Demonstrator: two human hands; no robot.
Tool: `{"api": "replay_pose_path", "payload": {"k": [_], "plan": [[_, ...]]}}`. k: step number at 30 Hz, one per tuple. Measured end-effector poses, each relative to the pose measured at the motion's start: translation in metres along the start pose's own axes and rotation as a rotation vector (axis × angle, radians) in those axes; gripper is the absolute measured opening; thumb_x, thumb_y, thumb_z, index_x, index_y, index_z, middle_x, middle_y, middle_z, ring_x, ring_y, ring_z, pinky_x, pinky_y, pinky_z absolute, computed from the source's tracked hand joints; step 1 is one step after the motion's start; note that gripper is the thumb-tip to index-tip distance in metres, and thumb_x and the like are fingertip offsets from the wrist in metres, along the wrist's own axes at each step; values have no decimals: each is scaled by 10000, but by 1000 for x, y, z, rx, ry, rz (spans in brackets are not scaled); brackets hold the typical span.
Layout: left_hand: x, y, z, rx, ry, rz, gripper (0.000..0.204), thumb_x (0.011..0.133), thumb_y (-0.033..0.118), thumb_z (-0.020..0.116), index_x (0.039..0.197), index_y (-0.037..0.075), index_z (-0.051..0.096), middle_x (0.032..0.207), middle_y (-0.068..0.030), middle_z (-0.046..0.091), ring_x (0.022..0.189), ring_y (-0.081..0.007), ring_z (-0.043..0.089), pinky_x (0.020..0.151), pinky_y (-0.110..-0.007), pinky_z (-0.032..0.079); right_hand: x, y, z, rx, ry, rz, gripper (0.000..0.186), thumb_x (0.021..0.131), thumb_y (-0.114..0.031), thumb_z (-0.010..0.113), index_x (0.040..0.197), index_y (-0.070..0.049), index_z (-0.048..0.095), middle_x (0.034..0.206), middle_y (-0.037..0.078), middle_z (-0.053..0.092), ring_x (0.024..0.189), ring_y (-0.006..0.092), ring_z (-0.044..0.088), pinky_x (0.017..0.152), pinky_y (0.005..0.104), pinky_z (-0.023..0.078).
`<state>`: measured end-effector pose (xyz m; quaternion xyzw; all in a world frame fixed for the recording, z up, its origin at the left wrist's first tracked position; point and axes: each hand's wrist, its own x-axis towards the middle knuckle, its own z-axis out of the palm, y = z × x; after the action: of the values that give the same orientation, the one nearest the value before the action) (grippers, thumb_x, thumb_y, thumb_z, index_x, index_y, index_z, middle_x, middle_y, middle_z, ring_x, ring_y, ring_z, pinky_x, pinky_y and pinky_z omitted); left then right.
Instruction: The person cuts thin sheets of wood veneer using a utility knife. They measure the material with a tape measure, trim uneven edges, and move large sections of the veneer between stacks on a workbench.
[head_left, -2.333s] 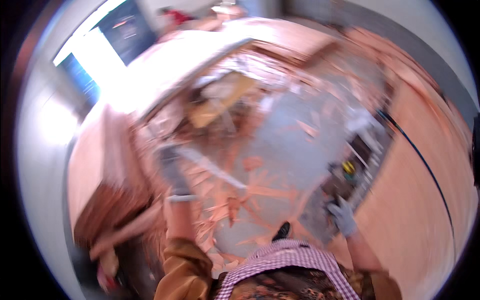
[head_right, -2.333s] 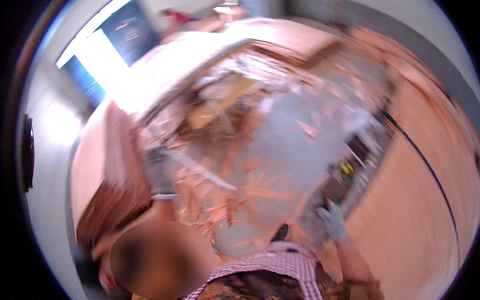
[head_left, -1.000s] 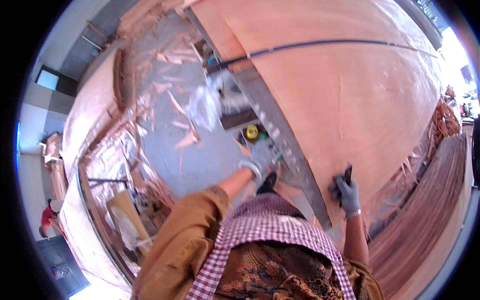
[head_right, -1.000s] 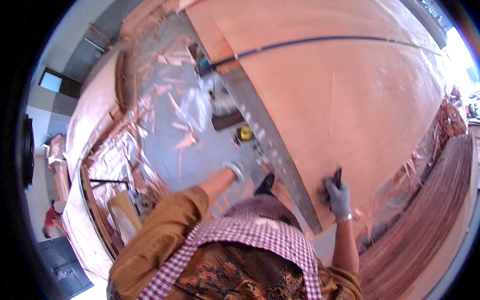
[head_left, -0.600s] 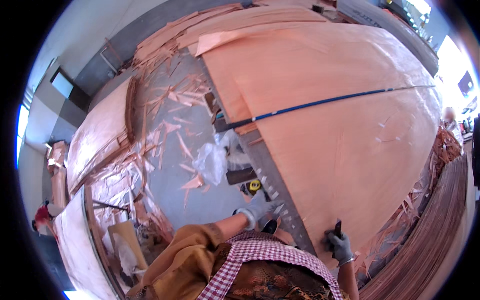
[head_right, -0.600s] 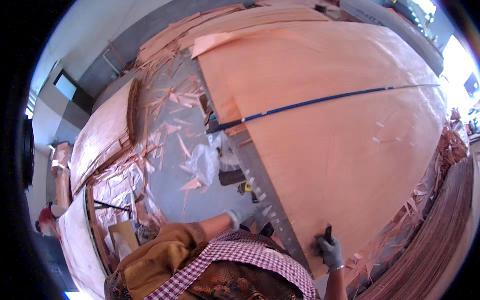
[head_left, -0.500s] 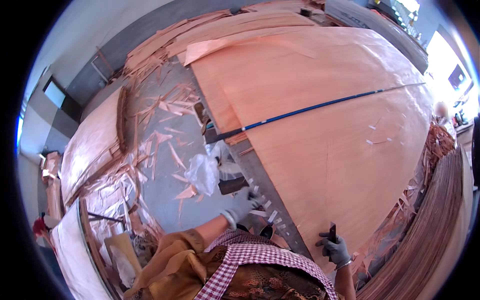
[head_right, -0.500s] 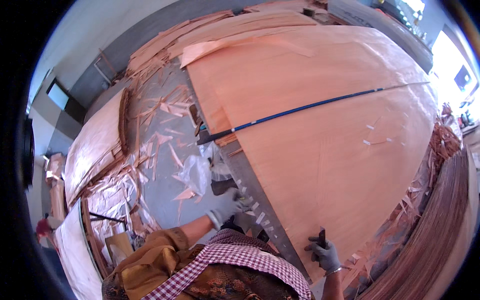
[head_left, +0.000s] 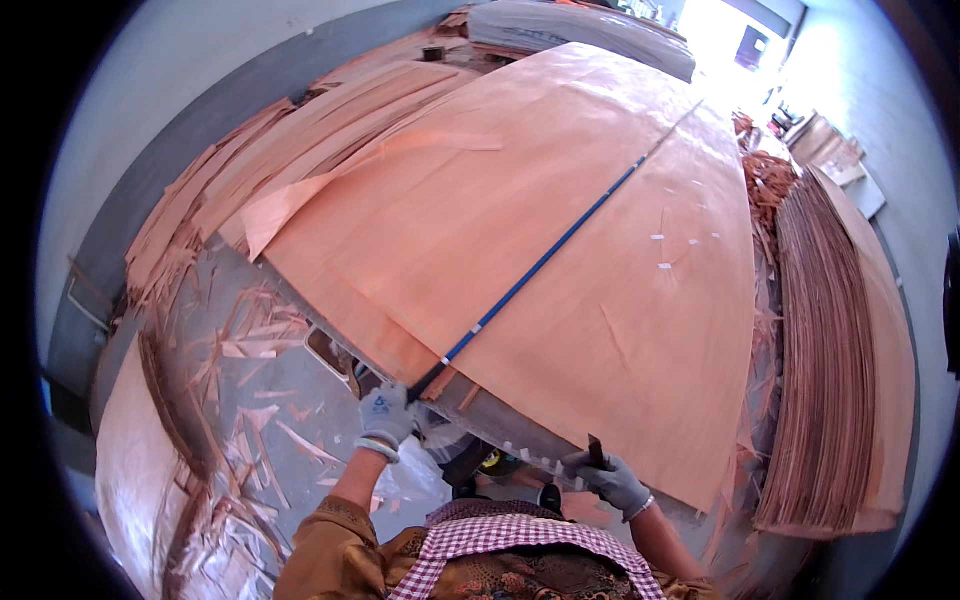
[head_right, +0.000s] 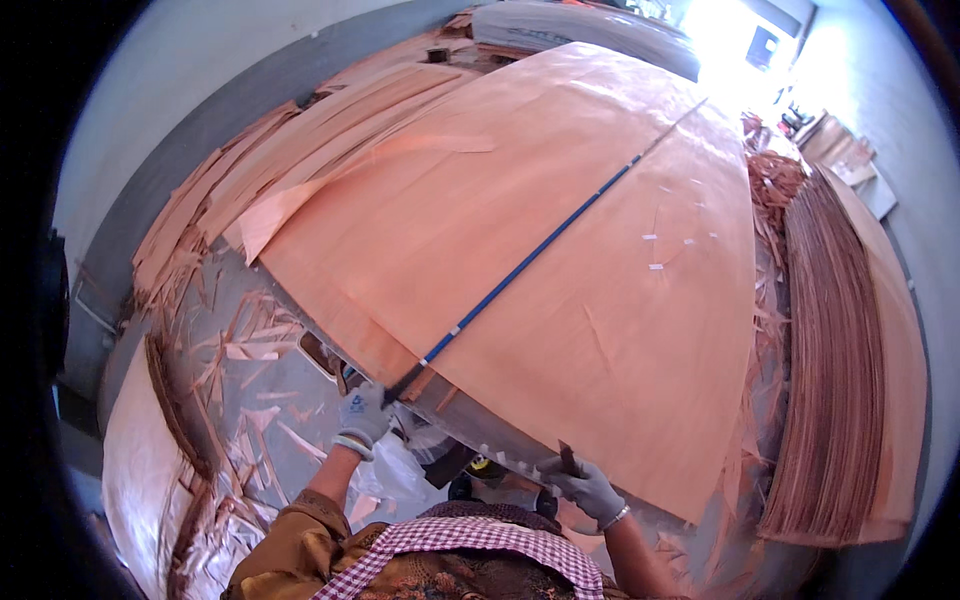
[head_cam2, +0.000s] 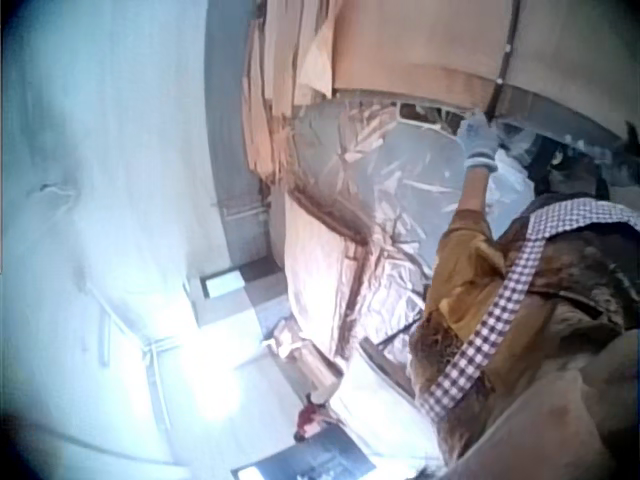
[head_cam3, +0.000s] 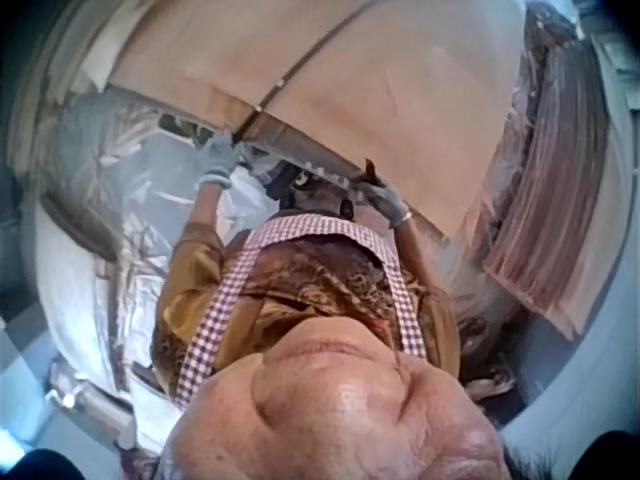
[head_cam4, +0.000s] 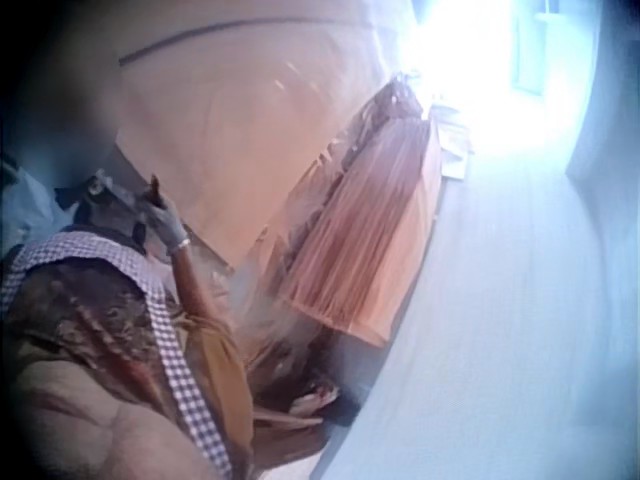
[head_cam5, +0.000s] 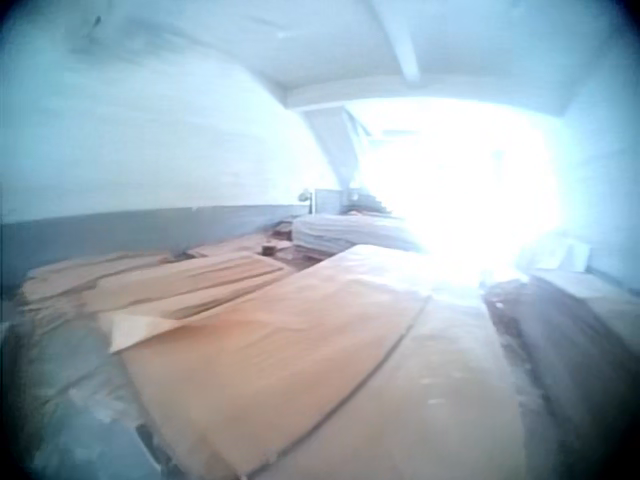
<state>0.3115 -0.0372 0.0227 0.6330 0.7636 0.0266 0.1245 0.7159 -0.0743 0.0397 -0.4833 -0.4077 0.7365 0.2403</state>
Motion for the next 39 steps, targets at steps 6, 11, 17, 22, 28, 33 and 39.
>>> {"api": "replay_pose_path", "payload": {"k": [6, 11, 17, 22, 28, 33, 39], "plan": [[-31, 60, -41, -931, -757, 255, 445, 762, 207, 672, 1152, 23, 561, 1098, -156, 594, 1006, -300, 573, 883, -370, 456, 55, -1, 82, 376, 95, -200, 361, 901, -126, 557, 1246, -30, 513, 1039, 63, 629, 836, 122, 599, 773, 270, 484], [9, 38, 4, -414, 111, 1009, 256, 884, 179, 536, 1091, 38, 589, 1033, -112, 611, 996, -220, 570, 868, -330, 458, 29, -22, 81, 586, 306, -352, 397, 917, -130, 532, 1304, -78, 459, 989, 121, 647, 736, 130, 616, 648, 252, 522], [130, -53, 57, -1979, -118, -327, 131, 870, 201, 578, 751, 153, 554, 722, 11, 604, 600, -134, 554, 542, -288, 479, -54, 34, 38, 536, 459, -400, 465, 901, -106, 550, 1347, -102, 415, 980, 140, 644, 705, 125, 613, 636, 234, 513], [145, 4, 29, -1780, -90, -567, 137, 868, 254, 622, 786, 162, 563, 643, 19, 571, 473, -133, 510, 365, -252, 383, -146, 72, 29, 413, 745, -395, 451, 905, -165, 546, 1339, -111, 438, 943, 130, 655, 586, 101, 565, 529, 204, 442], [132, 21, 26, -1590, 64, -446, 101, 851, 196, 643, 810, 152, 560, 665, -3, 585, 484, -138, 520, 374, -272, 398, -205, 115, 29, 386, 796, -165, 394, 870, -211, 622, 1209, -45, 507, 721, 59, 619, 537, 109, 551, 493, 220, 431], [68, 47, 51, -1554, -44, -344, 84, 846, 167, 634, 899, 117, 592, 755, -34, 616, 568, -169, 562, 433, -296, 453, -218, 125, 40, 336, 878, -132, 387, 840, -232, 666, 1163, -48, 558, 636, 9, 548, 500, 83, 503, 449, 207, 390], [27, 55, 63, -1713, 61, -262, 162, 823, 211, 664, 950, 136, 595, 887, -22, 629, 734, -203, 590, 573, -370, 509, -223, 133, 45, 313, 894, -91, 340, 856, -211, 646, 1147, -59, 560, 641, 25, 569, 484, 99, 507, 445, 204, 390]]}}
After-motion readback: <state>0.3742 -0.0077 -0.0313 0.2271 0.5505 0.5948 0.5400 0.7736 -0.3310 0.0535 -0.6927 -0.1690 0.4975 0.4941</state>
